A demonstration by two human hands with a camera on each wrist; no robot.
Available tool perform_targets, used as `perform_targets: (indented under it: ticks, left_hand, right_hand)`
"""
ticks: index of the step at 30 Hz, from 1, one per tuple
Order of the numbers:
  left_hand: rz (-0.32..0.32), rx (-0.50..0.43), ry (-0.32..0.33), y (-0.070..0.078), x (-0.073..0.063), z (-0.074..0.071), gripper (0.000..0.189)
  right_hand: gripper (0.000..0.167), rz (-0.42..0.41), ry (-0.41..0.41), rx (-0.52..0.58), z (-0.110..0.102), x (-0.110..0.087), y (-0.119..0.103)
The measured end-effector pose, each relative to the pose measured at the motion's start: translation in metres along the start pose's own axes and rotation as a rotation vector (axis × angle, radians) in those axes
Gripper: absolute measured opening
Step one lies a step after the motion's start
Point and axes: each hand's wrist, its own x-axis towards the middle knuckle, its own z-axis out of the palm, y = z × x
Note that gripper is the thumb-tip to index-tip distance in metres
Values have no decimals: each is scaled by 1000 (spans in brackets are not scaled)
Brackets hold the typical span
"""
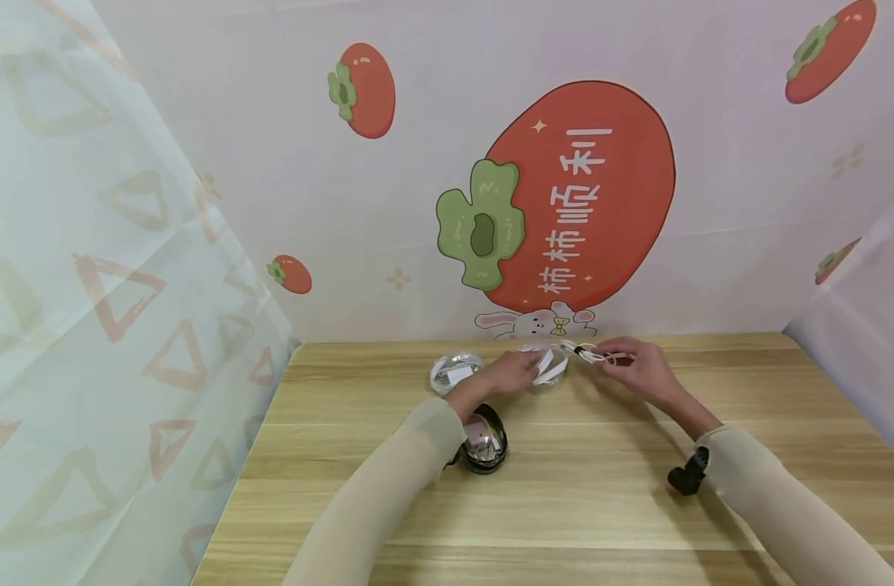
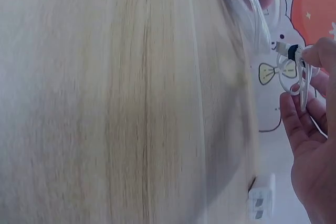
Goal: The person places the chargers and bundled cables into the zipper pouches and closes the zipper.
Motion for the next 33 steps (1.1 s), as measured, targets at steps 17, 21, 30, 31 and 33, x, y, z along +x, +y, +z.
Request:
perform_targets:
  ticks: [17,21,30,31,33]
  left_hand:
    - [-21,-104,23,-2,-2,0,54]
    - [-43,-162,36,-4,-3,0,55]
    - [-37,-255,72,-8,-4,0,58]
    - [-23,-256,78,-8,-5,0,58]
    - [11,-252,85,-9,-6,-1,57]
  right_hand:
    - [20,-88,-58,-165,15,10,-14]
    - [19,-110,-70,-195,15,12,-14]
    - [23,-129,-141,-281,21,16,-13]
    - [23,-135,-141,-300,22,17,-13]
    - [23,-143,-139,-331,24,18,-14]
